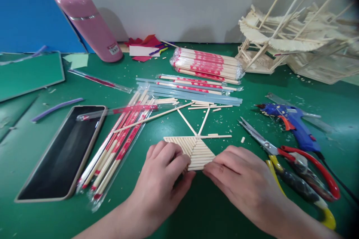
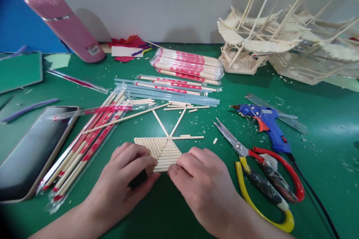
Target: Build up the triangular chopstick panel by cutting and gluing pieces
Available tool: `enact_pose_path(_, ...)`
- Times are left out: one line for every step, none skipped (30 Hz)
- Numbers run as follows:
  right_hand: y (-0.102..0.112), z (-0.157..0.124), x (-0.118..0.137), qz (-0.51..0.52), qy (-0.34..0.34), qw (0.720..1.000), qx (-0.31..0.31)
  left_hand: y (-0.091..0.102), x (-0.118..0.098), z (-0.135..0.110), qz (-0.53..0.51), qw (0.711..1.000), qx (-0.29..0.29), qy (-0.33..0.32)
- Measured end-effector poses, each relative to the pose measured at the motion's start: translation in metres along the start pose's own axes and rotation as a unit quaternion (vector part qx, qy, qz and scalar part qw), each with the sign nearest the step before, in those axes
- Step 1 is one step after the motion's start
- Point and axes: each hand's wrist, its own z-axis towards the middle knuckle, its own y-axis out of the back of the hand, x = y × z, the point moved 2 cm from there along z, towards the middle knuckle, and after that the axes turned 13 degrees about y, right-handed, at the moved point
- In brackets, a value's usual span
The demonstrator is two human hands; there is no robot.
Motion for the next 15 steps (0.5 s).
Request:
enact_pose_path(0.000,0.000,0.000,0.002,0.000,1.000,-0.001,0.000,-0.001,0.000,-0.001,1.000,0.002,-0.001)
enact_pose_path(0.000,0.001,0.001,0.004,0.001,1.000,-0.002,-0.001,-0.001,0.000,-0.001,1.000,0.004,0.000)
enact_pose_path(-0.001,0.002,0.001,0.005,0.002,1.000,-0.003,-0.001,-0.002,-0.001,-0.001,1.000,0.007,0.000)
enact_pose_path(-0.001,0.002,0.001,0.005,0.001,1.000,-0.003,-0.001,-0.002,-0.001,-0.001,1.000,0.009,0.001)
enact_pose_path(0.000,0.003,0.000,0.008,-0.002,1.000,-0.002,-0.002,-0.002,-0.001,-0.001,1.000,0.011,0.003)
enact_pose_path(0.000,0.003,-0.001,0.014,-0.008,1.000,-0.002,-0.002,-0.002,-0.001,-0.002,1.000,0.011,0.002)
enact_pose_path(0.002,0.003,-0.002,0.023,-0.019,1.000,-0.006,-0.002,-0.002,-0.001,-0.002,1.000,0.011,0.002)
enact_pose_path(0.005,0.002,-0.005,0.038,-0.034,0.999,-0.013,-0.002,-0.002,-0.001,-0.003,1.000,0.010,0.003)
enact_pose_path(0.007,0.001,-0.008,0.057,-0.053,0.997,-0.024,-0.002,-0.002,-0.001,-0.003,1.000,0.009,0.003)
enact_pose_path(0.011,-0.002,-0.012,0.078,-0.073,0.994,-0.033,-0.002,-0.001,-0.001,-0.004,1.000,0.009,0.002)
enact_pose_path(0.014,-0.004,-0.016,0.098,-0.089,0.990,-0.039,-0.001,-0.001,-0.001,-0.004,1.000,0.010,0.002)
enact_pose_path(0.016,-0.007,-0.019,0.116,-0.104,0.987,-0.039,-0.001,-0.001,-0.001,-0.003,1.000,0.010,0.001)
enact_pose_path(0.018,-0.010,-0.022,0.131,-0.117,0.984,-0.033,-0.001,-0.001,-0.001,-0.002,1.000,0.011,0.000)
enact_pose_path(0.019,-0.012,-0.024,0.144,-0.126,0.981,-0.024,-0.001,-0.001,-0.001,-0.002,1.000,0.011,-0.001)
enact_pose_path(0.019,-0.015,-0.025,0.154,-0.132,0.979,-0.015,-0.001,-0.001,-0.001,-0.001,1.000,0.011,-0.002)
